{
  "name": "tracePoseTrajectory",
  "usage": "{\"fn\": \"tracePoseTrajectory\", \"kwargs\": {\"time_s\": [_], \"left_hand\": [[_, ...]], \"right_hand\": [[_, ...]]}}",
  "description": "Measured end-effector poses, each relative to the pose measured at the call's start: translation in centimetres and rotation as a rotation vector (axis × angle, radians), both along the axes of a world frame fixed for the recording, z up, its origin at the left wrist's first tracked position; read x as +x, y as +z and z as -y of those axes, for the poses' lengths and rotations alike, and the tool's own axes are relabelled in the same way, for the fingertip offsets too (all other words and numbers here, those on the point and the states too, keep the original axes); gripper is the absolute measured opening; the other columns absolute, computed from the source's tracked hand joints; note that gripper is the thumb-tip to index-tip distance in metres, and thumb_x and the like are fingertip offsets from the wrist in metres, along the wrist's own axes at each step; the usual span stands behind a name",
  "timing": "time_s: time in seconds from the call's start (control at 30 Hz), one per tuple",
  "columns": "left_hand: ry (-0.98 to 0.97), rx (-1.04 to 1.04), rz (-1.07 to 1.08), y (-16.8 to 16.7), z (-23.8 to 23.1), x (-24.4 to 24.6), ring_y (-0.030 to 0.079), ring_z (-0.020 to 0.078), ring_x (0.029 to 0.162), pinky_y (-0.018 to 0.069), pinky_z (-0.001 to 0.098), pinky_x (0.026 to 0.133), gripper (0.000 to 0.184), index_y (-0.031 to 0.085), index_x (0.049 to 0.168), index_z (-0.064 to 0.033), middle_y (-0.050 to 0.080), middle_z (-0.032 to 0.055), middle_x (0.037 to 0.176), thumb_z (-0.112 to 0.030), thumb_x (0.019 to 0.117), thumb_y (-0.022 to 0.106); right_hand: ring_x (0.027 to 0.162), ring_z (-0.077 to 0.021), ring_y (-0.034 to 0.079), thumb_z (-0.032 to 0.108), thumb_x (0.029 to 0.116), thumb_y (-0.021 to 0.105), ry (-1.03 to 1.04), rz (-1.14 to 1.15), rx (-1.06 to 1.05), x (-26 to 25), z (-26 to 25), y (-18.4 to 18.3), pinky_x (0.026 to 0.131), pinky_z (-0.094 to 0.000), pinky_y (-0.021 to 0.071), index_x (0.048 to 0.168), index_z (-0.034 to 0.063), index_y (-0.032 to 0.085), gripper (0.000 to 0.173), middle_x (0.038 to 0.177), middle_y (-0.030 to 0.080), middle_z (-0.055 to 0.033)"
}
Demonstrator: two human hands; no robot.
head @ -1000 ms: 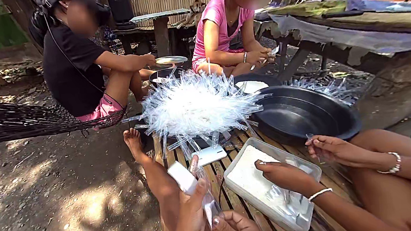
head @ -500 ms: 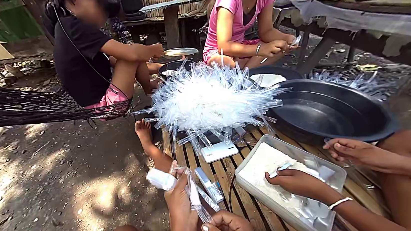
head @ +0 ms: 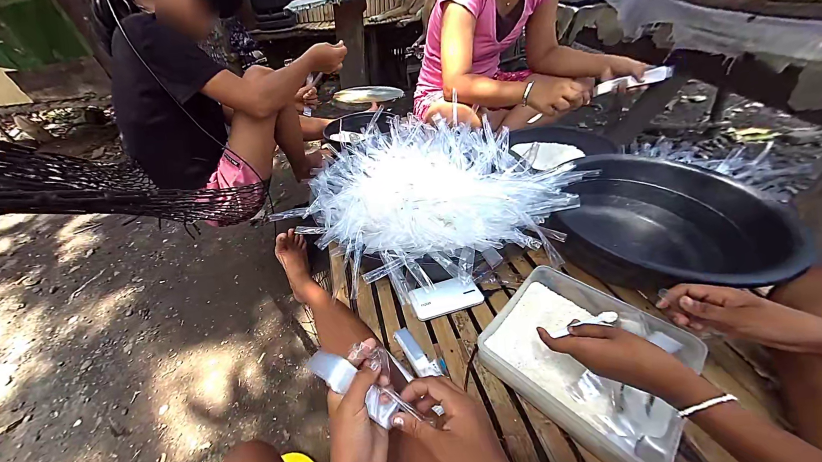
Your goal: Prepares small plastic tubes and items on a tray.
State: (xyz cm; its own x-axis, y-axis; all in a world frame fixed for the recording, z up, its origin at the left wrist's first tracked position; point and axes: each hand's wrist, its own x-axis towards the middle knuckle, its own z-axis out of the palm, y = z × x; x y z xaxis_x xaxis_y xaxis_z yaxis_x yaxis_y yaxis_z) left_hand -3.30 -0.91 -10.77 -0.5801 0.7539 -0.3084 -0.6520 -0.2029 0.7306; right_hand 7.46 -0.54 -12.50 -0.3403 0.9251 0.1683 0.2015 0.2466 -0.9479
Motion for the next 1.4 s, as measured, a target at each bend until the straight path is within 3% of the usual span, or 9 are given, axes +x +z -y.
{"fn": "tracePoseTrajectory", "kwargs": {"time_s": [0.2, 0.47, 0.7, 0.77, 0.87, 0.93, 1.07, 1.27, 1.4], "left_hand": [[0.01, 0.019, -0.241, -1.2, 0.6, 0.2, 0.068, 0.0035, 0.08, 0.0575, 0.0212, 0.074, 0.033, 0.057, 0.108, 0.0025, 0.069, -0.0016, 0.089, 0.016, 0.0783, 0.05], [-0.337, 0.128, -0.332, -0.7, 1.8, -0.2, 0.064, -0.0023, 0.07, 0.0508, 0.0133, 0.058, 0.045, 0.052, 0.129, 0.0097, 0.073, 0.0008, 0.104, 0.013, 0.0848, 0.059], [-0.339, 0.144, -0.531, -1.5, 2.4, -0.3, 0.066, -0.005, 0.087, 0.0562, 0.0166, 0.084, 0.035, 0.058, 0.112, 0.0047, 0.069, -0.0087, 0.092, 0.007, 0.0788, 0.07], [-0.347, 0.11, -0.668, -1.6, 2.5, -0.3, 0.064, -0.0074, 0.087, 0.054, 0.0139, 0.082, 0.04, 0.058, 0.108, 0.0102, 0.068, -0.0049, 0.092, 0.004, 0.0732, 0.076], [-0.317, 0.062, -0.697, -1.9, 2.3, -0.9, 0.064, -0.0046, 0.086, 0.054, 0.0153, 0.08, 0.028, 0.062, 0.105, 0.0082, 0.068, -0.0001, 0.096, -0.001, 0.081, 0.073], [-0.218, 0.042, -0.513, -1.5, 1.9, -1.4, 0.06, -0.0059, 0.073, 0.0479, 0.0119, 0.063, 0.008, 0.059, 0.093, -0.0029, 0.07, -0.0032, 0.093, 0.004, 0.0924, 0.055], [-0.008, -0.072, -0.097, 0.1, 1.2, -1.6, 0.049, -0.0011, 0.044, 0.0383, 0.0113, 0.041, 0.023, 0.052, 0.09, -0.0049, 0.064, -0.0012, 0.066, 0.003, 0.1062, 0.038], [0.067, -0.174, -0.06, -1.9, 0.4, -3.0, 0.044, -0.0003, 0.04, 0.0366, 0.0119, 0.039, 0.024, 0.052, 0.086, -0.0041, 0.054, -0.0027, 0.057, 0.003, 0.1059, 0.04], [-0.022, -0.221, 0.03, -2.9, 0.2, -2.1, 0.05, 0.0019, 0.042, 0.0416, 0.0138, 0.039, 0.02, 0.049, 0.093, -0.0051, 0.056, -0.0013, 0.06, -0.002, 0.1086, 0.037]], "right_hand": [[0.076, 0.0092, 0.061, 0.002, 0.0897, 0.063, -0.047, -0.324, 0.069, -0.5, -0.1, -0.5, 0.073, -0.009, 0.0508, 0.089, -0.0079, 0.07, 0.012, 0.082, 0.07, -0.0007], [0.061, 0.0062, 0.059, -0.005, 0.0881, 0.058, -0.143, -0.443, -0.289, -0.9, -1.1, 2.6, 0.061, -0.0111, 0.0508, 0.082, 0.0053, 0.067, 0.015, 0.068, 0.063, 0.0111], [0.09, 0.002, 0.067, 0.004, 0.0846, 0.071, 0.061, -0.434, -0.237, 0.0, -1.5, 2.1, 0.08, -0.0155, 0.057, 0.122, -0.0098, 0.049, 0.045, 0.108, 0.064, -0.0007], [0.096, 0.0043, 0.065, 0.012, 0.0927, 0.067, 0.176, -0.392, -0.164, 0.0, -1.5, 1.5, 0.085, -0.016, 0.0553, 0.125, -0.014, 0.053, 0.043, 0.113, 0.067, -0.0016], [0.066, 0.0089, 0.056, 0.004, 0.0985, 0.056, 0.054, -0.296, -0.171, -0.6, -1.0, 1.5, 0.059, -0.0101, 0.047, 0.11, -0.0076, 0.063, 0.018, 0.086, 0.066, 0.005], [0.054, 0.0108, 0.048, 0.003, 0.102, 0.049, 0.003, -0.271, -0.197, -0.6, -0.8, 1.6, 0.05, -0.0079, 0.0404, 0.097, -0.0011, 0.064, 0.017, 0.07, 0.062, 0.0115], [0.045, 0.0103, 0.045, 0.003, 0.1053, 0.042, 0.119, -0.206, -0.36, -0.2, 0.4, 2.6, 0.045, -0.0086, 0.0375, 0.084, 0.0081, 0.061, 0.029, 0.054, 0.051, 0.0165], [0.052, 0.0112, 0.044, -0.005, 0.0874, 0.051, 0.336, -0.133, -0.205, 2.4, 0.6, 2.3, 0.052, -0.0092, 0.0364, 0.079, -0.0013, 0.063, 0.015, 0.058, 0.051, 0.0125], [0.045, 0.0082, 0.049, -0.006, 0.0908, 0.042, 0.376, -0.174, -0.59, 3.0, -2.2, 3.3, 0.044, -0.011, 0.0377, 0.076, 0.0153, 0.063, 0.033, 0.057, 0.062, 0.0135]]}}
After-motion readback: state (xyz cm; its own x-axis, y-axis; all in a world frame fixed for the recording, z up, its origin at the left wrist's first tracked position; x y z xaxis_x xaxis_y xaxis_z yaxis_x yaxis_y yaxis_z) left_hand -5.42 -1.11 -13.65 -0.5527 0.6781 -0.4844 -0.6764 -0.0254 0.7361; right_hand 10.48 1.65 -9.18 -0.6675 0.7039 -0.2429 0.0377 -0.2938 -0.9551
